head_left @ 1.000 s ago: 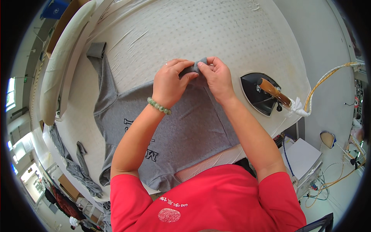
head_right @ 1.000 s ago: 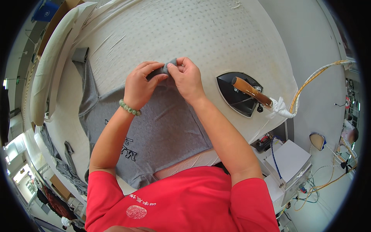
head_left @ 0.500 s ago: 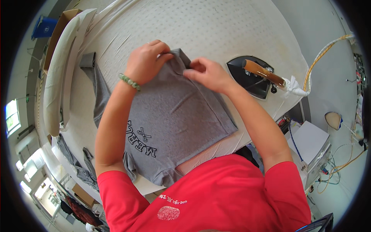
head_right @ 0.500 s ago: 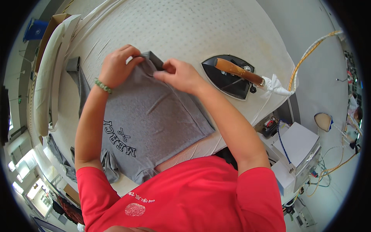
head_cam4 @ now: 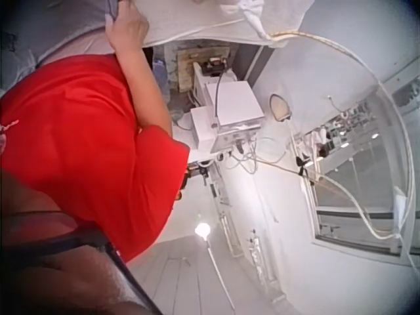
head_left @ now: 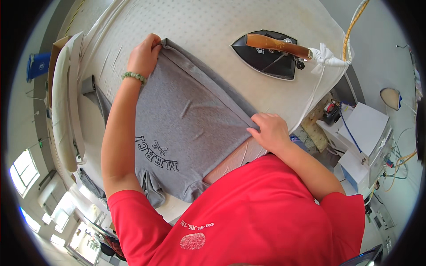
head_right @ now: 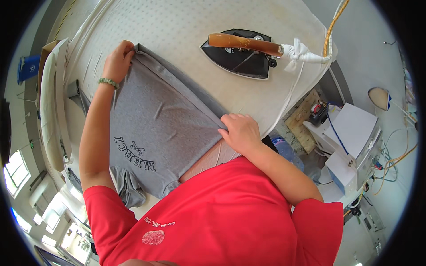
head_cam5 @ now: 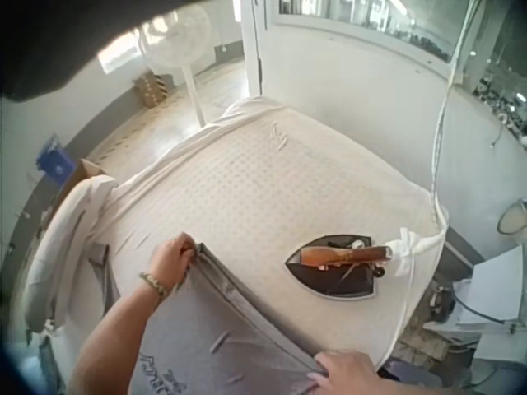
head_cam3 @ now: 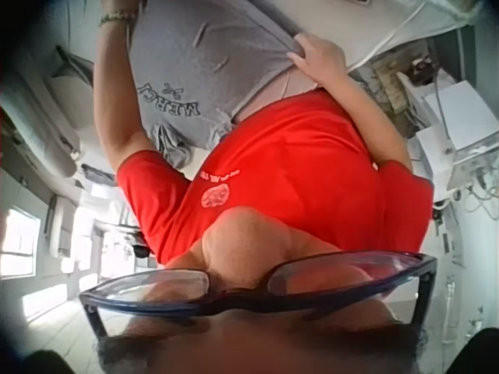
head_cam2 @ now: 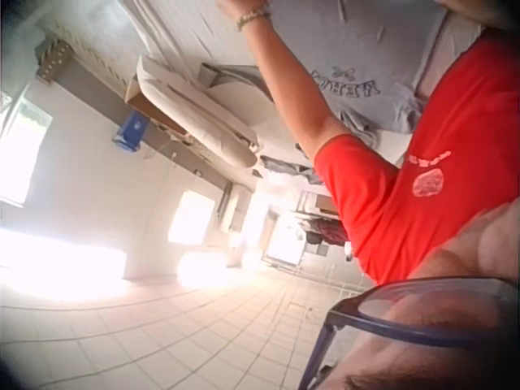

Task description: Ironing and smoothing out grey hoodies on a workspace table.

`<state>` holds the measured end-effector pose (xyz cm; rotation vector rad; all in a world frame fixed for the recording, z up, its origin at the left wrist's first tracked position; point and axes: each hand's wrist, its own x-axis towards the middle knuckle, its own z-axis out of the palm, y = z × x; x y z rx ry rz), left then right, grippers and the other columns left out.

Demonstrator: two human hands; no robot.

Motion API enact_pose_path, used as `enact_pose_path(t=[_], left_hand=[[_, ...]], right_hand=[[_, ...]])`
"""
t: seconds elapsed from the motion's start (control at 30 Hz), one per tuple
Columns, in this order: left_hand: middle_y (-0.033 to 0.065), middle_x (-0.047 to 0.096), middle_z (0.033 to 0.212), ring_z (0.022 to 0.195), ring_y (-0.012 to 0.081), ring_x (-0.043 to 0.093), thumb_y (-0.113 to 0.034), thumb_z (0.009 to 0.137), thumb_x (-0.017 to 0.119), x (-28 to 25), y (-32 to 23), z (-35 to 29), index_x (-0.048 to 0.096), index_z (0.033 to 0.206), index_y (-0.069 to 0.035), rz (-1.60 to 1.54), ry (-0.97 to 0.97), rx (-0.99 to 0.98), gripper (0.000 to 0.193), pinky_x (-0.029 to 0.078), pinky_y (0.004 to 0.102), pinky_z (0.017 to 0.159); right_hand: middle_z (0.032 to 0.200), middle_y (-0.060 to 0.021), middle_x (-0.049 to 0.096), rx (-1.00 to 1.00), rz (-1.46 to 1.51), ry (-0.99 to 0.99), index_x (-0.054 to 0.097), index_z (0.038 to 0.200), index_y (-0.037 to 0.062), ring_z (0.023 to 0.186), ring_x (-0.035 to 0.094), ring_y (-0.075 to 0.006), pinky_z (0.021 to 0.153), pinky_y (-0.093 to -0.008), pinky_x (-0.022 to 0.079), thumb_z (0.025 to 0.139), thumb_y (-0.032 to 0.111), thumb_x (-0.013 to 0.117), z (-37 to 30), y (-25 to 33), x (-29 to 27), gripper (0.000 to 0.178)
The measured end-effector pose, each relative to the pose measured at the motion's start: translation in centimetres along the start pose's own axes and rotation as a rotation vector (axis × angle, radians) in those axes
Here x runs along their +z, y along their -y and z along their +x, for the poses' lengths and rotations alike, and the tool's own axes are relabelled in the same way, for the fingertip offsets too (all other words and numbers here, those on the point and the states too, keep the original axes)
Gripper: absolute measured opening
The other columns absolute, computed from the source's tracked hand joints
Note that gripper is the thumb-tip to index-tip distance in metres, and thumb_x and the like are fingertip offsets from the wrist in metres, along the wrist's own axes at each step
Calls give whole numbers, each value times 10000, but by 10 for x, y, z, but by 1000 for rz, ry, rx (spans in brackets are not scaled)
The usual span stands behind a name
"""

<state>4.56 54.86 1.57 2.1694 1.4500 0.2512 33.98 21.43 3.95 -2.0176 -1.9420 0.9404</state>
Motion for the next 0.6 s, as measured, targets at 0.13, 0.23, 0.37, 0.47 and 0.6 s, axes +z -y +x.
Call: enact_pose_path(t=[0.13, 0.23, 0.37, 0.47, 0.6], left_hand=[[129, 728, 1116, 985, 326, 723, -57, 966, 612, -6, -13, 2, 602, 1301, -129, 161, 89, 155, 343, 573, 416, 866], [107, 668, 1221, 1030, 342, 702, 1, 914, 592, -18, -27, -2, 581, 1297, -157, 330, 300, 337, 414, 568, 453, 878], [98, 599, 1268, 1054, 341, 688, 19, 896, 585, -18, -33, 5, 587, 1263, -149, 627, 479, 489, 404, 567, 462, 880], [99, 593, 1226, 1046, 345, 687, 26, 898, 584, -19, -29, 8, 583, 1256, -144, 670, 502, 476, 396, 569, 458, 881], [107, 582, 1241, 1061, 339, 685, 9, 890, 615, -24, -23, 8, 587, 1240, -144, 740, 564, 465, 383, 568, 440, 896]], right_hand=[[986, -74, 672, -173, -62, -67, 660, 985, 89, 897, 677, -299, 740, -403, 557, 825, 186, 788, -8, -3, 4, 227], [940, -63, 652, -242, 26, -80, 649, 968, 88, 894, 671, -273, 724, -385, 551, 833, 142, 738, -13, -4, 12, 170], [937, -49, 649, -424, -6, -51, 645, 961, 82, 909, 672, -247, 713, -363, 545, 829, 117, 682, -14, -3, 19, 142], [960, -41, 657, -484, -3, -106, 648, 959, 85, 918, 677, -238, 723, -357, 549, 820, 109, 639, -17, -4, 17, 141], [1039, -52, 678, -370, -77, -102, 655, 975, 87, 979, 680, -246, 762, -338, 564, 821, 114, 658, -22, -4, 12, 156]])
